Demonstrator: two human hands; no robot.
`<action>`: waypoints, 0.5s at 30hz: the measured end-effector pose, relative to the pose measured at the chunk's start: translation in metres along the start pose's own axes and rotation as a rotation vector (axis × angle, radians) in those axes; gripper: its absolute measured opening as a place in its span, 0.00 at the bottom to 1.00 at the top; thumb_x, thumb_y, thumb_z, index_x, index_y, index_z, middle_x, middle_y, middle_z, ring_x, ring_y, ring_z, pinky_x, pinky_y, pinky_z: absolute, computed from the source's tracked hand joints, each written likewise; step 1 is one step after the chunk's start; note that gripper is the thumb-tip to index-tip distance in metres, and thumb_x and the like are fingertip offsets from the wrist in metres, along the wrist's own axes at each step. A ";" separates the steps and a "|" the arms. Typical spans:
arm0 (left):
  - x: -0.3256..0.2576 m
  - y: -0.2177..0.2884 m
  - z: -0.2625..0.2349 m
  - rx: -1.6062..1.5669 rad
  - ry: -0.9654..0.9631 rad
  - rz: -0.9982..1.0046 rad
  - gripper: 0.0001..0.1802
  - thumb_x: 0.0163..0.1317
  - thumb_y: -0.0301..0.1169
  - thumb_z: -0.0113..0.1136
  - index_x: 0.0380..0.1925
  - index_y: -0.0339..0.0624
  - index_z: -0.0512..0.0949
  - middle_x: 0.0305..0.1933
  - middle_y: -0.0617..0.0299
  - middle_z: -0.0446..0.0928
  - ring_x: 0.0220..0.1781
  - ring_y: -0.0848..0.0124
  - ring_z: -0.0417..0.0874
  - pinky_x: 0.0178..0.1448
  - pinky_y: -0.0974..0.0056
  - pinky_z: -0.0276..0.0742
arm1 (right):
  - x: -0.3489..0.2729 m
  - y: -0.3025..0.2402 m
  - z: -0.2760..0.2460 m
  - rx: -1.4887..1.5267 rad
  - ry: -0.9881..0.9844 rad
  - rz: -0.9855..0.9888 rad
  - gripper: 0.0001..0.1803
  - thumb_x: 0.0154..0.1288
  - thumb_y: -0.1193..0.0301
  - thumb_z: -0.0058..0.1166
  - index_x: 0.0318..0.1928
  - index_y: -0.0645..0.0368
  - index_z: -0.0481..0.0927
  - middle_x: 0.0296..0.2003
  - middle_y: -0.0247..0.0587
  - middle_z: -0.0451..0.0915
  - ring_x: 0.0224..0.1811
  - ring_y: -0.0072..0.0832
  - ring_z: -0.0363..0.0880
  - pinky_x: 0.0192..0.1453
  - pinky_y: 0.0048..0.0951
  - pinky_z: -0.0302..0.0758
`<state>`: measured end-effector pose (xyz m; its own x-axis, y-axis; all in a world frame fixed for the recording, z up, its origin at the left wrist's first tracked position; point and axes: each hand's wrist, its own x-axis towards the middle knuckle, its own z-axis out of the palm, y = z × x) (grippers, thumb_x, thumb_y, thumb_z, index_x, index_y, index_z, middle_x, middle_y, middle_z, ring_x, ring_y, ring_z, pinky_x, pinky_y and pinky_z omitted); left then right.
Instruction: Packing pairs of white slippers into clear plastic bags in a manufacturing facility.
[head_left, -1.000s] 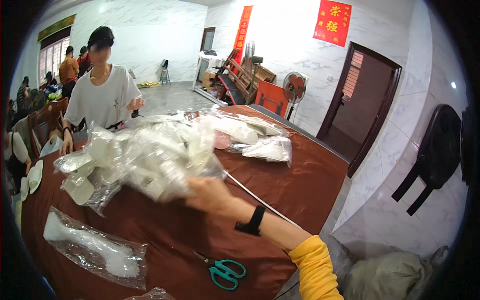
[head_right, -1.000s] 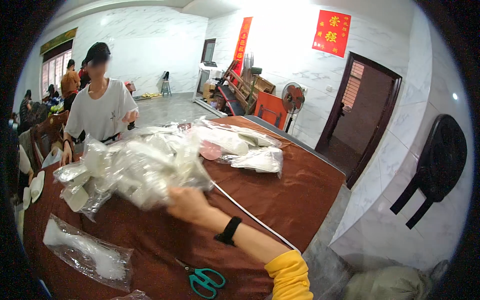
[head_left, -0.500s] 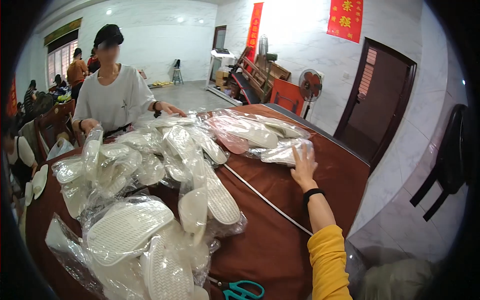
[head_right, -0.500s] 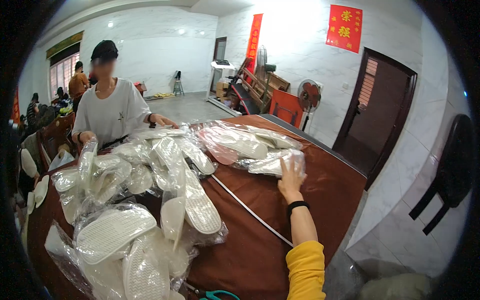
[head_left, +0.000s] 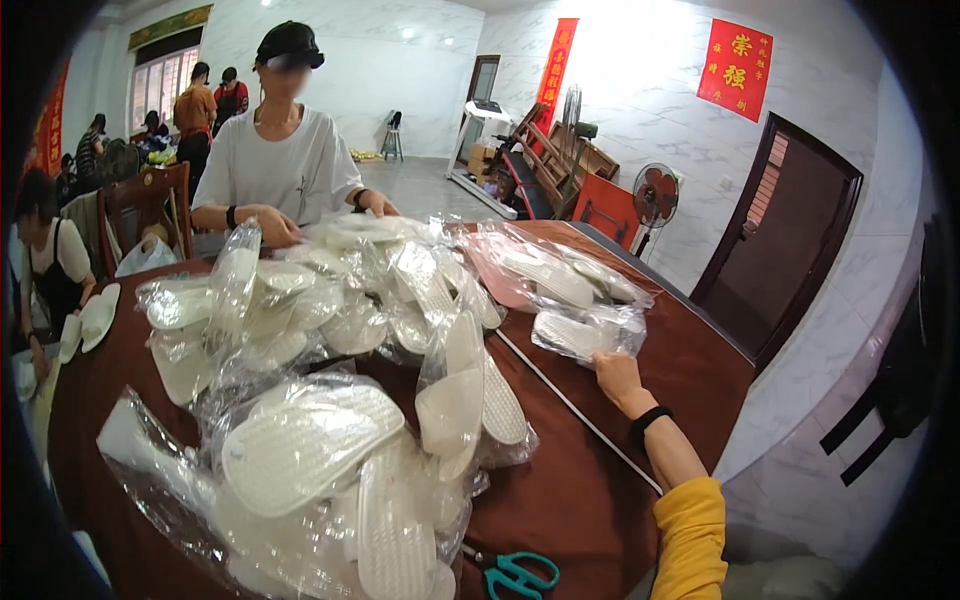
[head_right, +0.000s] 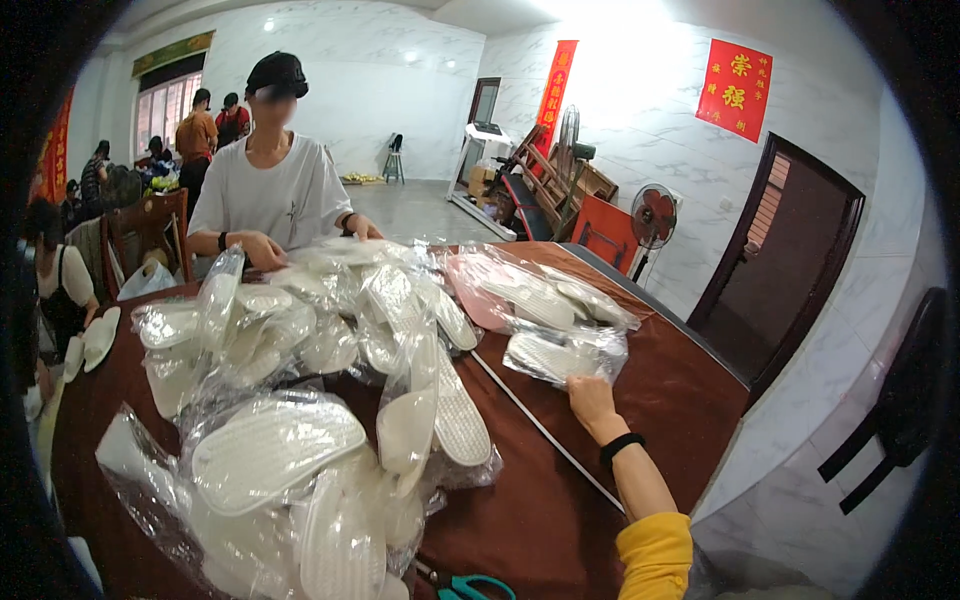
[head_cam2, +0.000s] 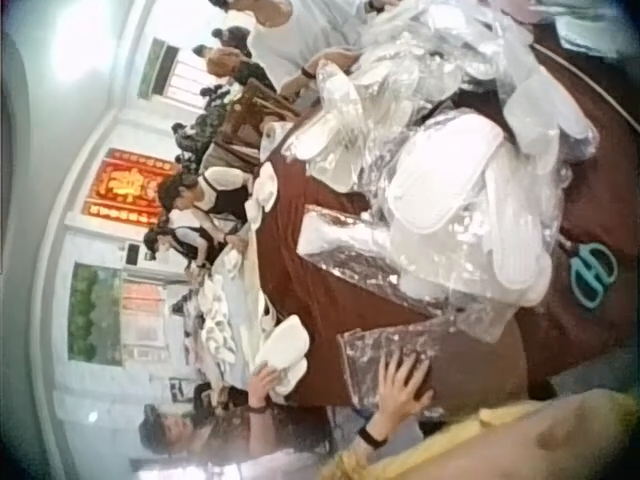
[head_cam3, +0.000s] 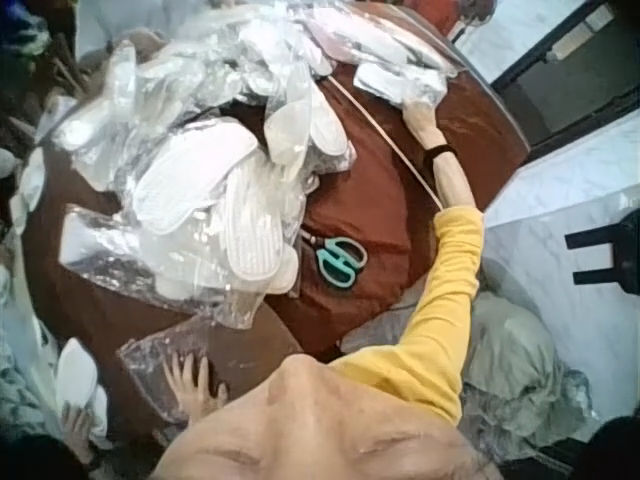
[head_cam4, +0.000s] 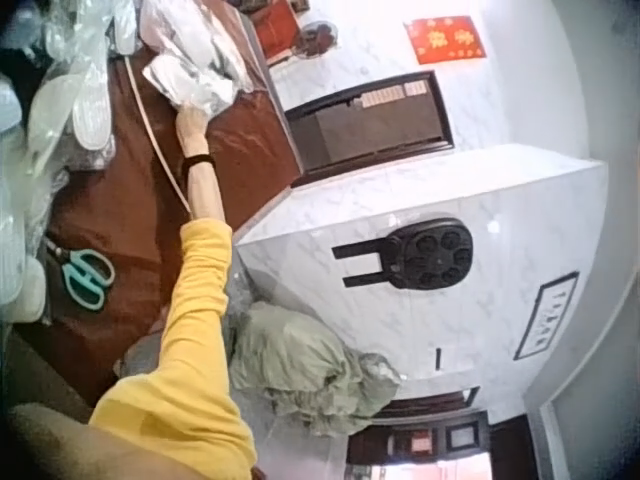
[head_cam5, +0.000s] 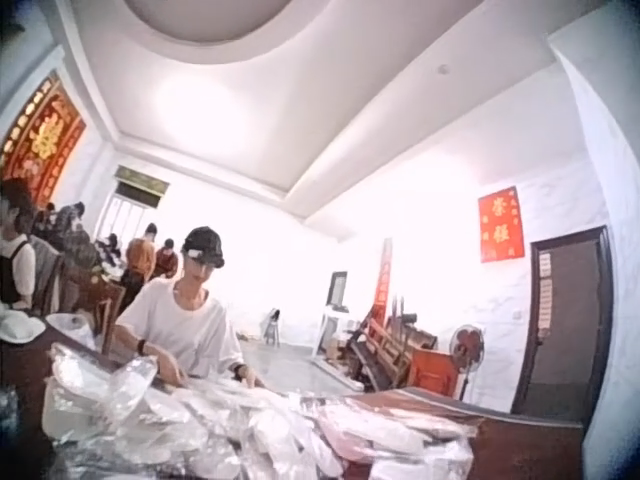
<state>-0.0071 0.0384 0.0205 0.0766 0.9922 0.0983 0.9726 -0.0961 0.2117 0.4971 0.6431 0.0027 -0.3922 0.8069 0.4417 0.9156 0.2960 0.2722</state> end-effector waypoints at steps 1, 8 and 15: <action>-0.003 0.002 0.002 0.015 0.030 -0.020 0.30 0.63 0.49 0.55 0.59 0.41 0.74 0.64 0.43 0.67 0.69 0.35 0.63 0.71 0.25 0.53 | -0.009 -0.017 -0.017 0.096 0.044 -0.021 0.09 0.64 0.70 0.47 0.29 0.56 0.79 0.27 0.50 0.83 0.30 0.49 0.83 0.34 0.49 0.78; 0.006 -0.002 0.007 -0.006 0.088 0.011 0.31 0.65 0.49 0.53 0.62 0.44 0.72 0.67 0.47 0.66 0.73 0.41 0.60 0.74 0.32 0.52 | -0.082 -0.083 -0.134 0.976 0.177 0.295 0.09 0.72 0.70 0.49 0.41 0.59 0.82 0.33 0.43 0.84 0.34 0.31 0.83 0.43 0.31 0.77; -0.020 -0.010 0.007 -0.056 0.153 -0.064 0.35 0.53 0.53 0.64 0.58 0.48 0.75 0.66 0.44 0.65 0.72 0.37 0.57 0.74 0.28 0.42 | -0.087 -0.144 -0.266 1.435 0.491 0.350 0.14 0.77 0.64 0.46 0.48 0.61 0.81 0.38 0.30 0.80 0.39 0.15 0.74 0.43 0.20 0.71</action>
<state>-0.0171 0.0200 0.0098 -0.0234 0.9733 0.2284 0.9604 -0.0415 0.2755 0.3753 0.3938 0.1525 0.1242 0.7820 0.6108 0.1671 0.5902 -0.7897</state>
